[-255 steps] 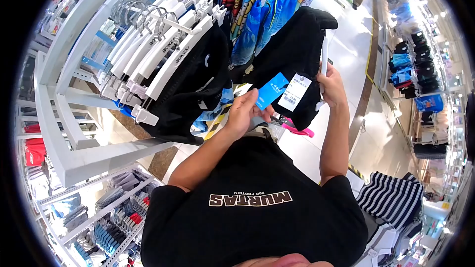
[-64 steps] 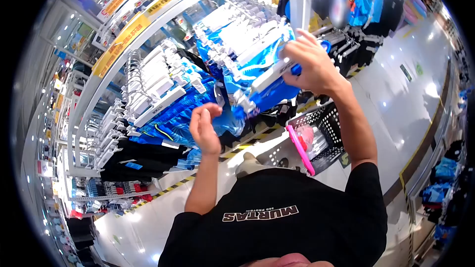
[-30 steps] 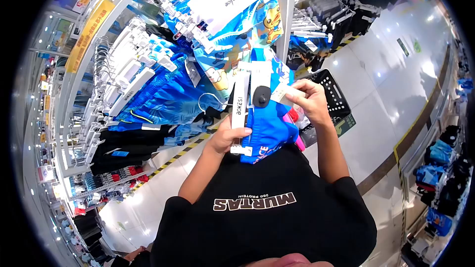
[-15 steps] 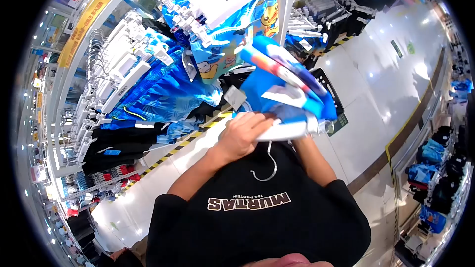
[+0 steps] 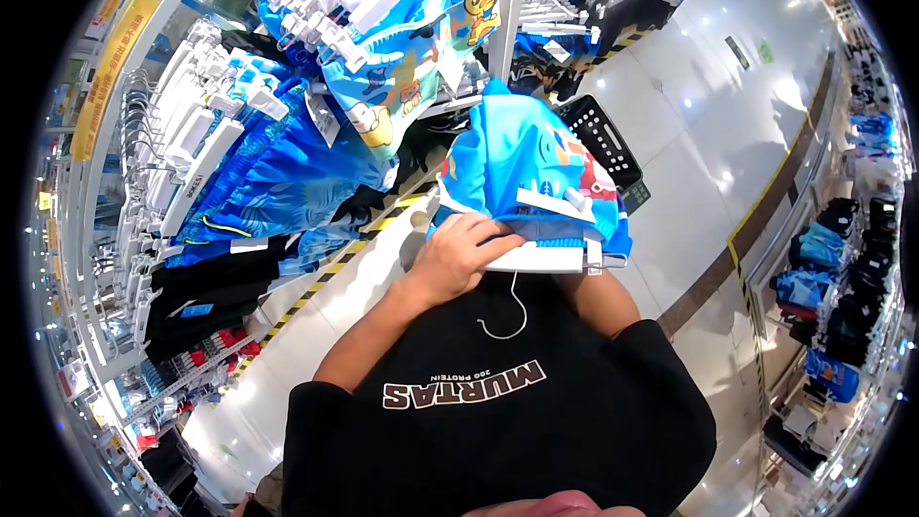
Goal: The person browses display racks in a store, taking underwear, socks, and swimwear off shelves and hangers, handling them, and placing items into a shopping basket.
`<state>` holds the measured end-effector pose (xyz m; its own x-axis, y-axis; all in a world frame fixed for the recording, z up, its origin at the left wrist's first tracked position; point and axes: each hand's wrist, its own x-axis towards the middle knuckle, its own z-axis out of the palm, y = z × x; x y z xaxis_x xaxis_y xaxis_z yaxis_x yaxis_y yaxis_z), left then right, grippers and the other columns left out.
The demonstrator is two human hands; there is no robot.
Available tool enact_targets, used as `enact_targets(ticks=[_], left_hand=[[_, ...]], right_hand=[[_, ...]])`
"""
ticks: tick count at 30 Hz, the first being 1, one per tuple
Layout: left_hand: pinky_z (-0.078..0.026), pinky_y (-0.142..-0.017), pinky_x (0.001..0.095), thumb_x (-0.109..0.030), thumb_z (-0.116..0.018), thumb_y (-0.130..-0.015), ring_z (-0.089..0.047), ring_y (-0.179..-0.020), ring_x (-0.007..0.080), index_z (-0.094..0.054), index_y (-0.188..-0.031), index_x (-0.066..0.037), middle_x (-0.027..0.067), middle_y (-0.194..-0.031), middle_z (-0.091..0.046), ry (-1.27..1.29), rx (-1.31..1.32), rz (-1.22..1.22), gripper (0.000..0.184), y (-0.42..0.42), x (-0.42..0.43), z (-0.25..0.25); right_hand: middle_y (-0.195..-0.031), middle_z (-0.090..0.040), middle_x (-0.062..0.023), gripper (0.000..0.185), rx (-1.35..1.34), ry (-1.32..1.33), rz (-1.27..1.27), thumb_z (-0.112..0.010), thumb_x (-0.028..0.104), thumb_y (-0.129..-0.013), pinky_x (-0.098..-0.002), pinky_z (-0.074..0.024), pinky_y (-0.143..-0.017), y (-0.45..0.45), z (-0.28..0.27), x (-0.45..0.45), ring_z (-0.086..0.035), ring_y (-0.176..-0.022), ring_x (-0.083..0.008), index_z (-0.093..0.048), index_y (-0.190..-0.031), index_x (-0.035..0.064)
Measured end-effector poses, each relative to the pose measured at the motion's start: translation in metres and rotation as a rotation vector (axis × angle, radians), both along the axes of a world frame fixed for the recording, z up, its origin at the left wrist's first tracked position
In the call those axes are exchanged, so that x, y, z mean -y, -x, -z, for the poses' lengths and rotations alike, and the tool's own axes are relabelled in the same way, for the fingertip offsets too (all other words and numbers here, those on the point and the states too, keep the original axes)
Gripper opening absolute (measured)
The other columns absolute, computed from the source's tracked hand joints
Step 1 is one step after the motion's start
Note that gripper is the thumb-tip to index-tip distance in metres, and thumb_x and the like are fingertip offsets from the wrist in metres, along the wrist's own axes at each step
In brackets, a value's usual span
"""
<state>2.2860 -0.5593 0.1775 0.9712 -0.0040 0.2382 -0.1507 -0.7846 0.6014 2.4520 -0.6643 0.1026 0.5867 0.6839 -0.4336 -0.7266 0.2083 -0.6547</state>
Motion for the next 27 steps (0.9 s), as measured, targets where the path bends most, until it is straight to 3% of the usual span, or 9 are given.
enact_targets(ticks=[6,9,12,15,18,20,23,25,27], left_hand=[[-0.049,-0.078,0.0401,0.005,-0.068,-0.066,-0.061,-0.09,0.0328,-0.067,-0.11,-0.003,0.0105,-0.097,-0.065,0.352,0.116,-0.113,0.045,0.01,-0.004,0.004],[-0.049,-0.081,0.034,-0.002,-0.07,-0.08,-0.063,-0.089,0.0197,-0.062,-0.118,-0.001,0.0112,-0.099,-0.066,0.809,-0.09,-0.38,0.039,0.027,-0.01,0.008],[-0.049,-0.086,0.0289,-0.006,-0.07,-0.085,-0.061,-0.096,0.0124,-0.059,-0.122,0.001,0.0066,-0.108,-0.066,1.08,0.028,-0.393,0.04,0.021,-0.022,-0.011],[-0.049,-0.085,0.0279,-0.004,-0.068,-0.087,-0.061,-0.095,0.0114,-0.06,-0.118,0.001,0.0053,-0.105,-0.066,1.194,0.097,-0.425,0.033,0.013,-0.025,-0.016],[-0.05,-0.086,0.0294,-0.006,-0.067,-0.089,-0.062,-0.098,0.0118,-0.058,-0.121,0.002,0.0074,-0.108,-0.065,1.02,0.163,-0.543,0.034,-0.009,-0.009,-0.024],[-0.049,-0.087,0.0335,-0.007,-0.068,-0.085,-0.062,-0.099,0.0229,-0.054,-0.124,0.002,0.0122,-0.109,-0.059,0.726,0.113,-0.576,0.042,-0.019,0.0,-0.012],[-0.046,-0.094,0.0475,-0.017,-0.075,-0.075,-0.052,-0.113,0.0413,-0.045,-0.133,0.0,0.0206,-0.124,-0.046,0.327,-0.018,-0.421,0.068,-0.03,0.015,-0.019],[-0.043,-0.1,0.0472,-0.024,-0.077,-0.075,-0.048,-0.12,0.0423,-0.041,-0.137,-0.001,0.0222,-0.132,-0.041,0.136,0.057,-0.259,0.075,-0.03,0.017,-0.015],[-0.039,-0.108,0.0443,-0.028,-0.077,-0.078,-0.044,-0.13,0.0396,-0.05,-0.132,-0.002,0.0213,-0.141,-0.041,0.262,-0.046,-0.074,0.066,-0.023,0.016,-0.022]], right_hand=[[-0.117,-0.06,-0.0088,0.031,0.044,0.071,-0.022,-0.056,0.025,-0.099,-0.0364,-0.0491,-0.094,-0.001,-0.014,-0.005,-0.059,-0.108,-0.0198,-0.056,-0.125,0.0086],[-0.117,-0.06,-0.0084,0.03,0.082,0.097,-0.053,-0.056,0.025,-0.099,-0.0367,-0.049,-0.095,-0.001,-0.016,-0.009,-0.058,-0.108,-0.0198,-0.056,-0.124,0.0093],[-0.081,-0.062,-0.0054,0.024,0.087,0.095,-0.063,-0.057,0.027,-0.099,-0.0342,-0.0501,-0.065,-0.01,-0.006,-0.008,-0.059,-0.068,-0.0179,-0.061,-0.091,0.0046],[-0.086,-0.063,-0.0075,0.023,0.301,0.083,-0.069,-0.055,0.024,-0.101,-0.031,-0.0527,-0.067,-0.007,-0.007,-0.002,-0.061,-0.072,-0.0154,-0.061,-0.101,0.0024],[-0.121,-0.057,-0.0147,0.05,0.591,-0.077,-0.148,-0.068,0.024,-0.092,-0.0343,-0.0501,-0.09,0.008,-0.031,0.004,-0.059,-0.106,-0.0211,-0.049,-0.132,0.0004],[-0.14,-0.045,-0.018,0.092,0.693,-0.147,-0.219,-0.082,0.024,-0.077,-0.0431,-0.0426,-0.104,0.019,-0.057,0.005,-0.048,-0.127,-0.0285,-0.029,-0.15,0.0031],[-0.125,-0.054,-0.0132,0.078,0.616,-0.145,-0.231,-0.081,0.022,-0.077,-0.0332,-0.0464,-0.094,0.03,-0.057,0.0,-0.055,-0.113,-0.0213,-0.04,-0.14,0.0006],[-0.09,-0.059,0.0001,0.038,0.515,0.065,-0.179,-0.072,0.022,-0.087,-0.0252,-0.047,-0.069,0.017,-0.054,0.002,-0.057,-0.08,-0.0088,-0.055,-0.115,0.0027],[-0.087,-0.063,-0.0025,0.025,0.356,0.052,-0.103,-0.065,0.021,-0.09,-0.0256,-0.0507,-0.067,-0.001,-0.056,0.007,-0.061,-0.074,-0.0111,-0.062,-0.103,-0.0001]])
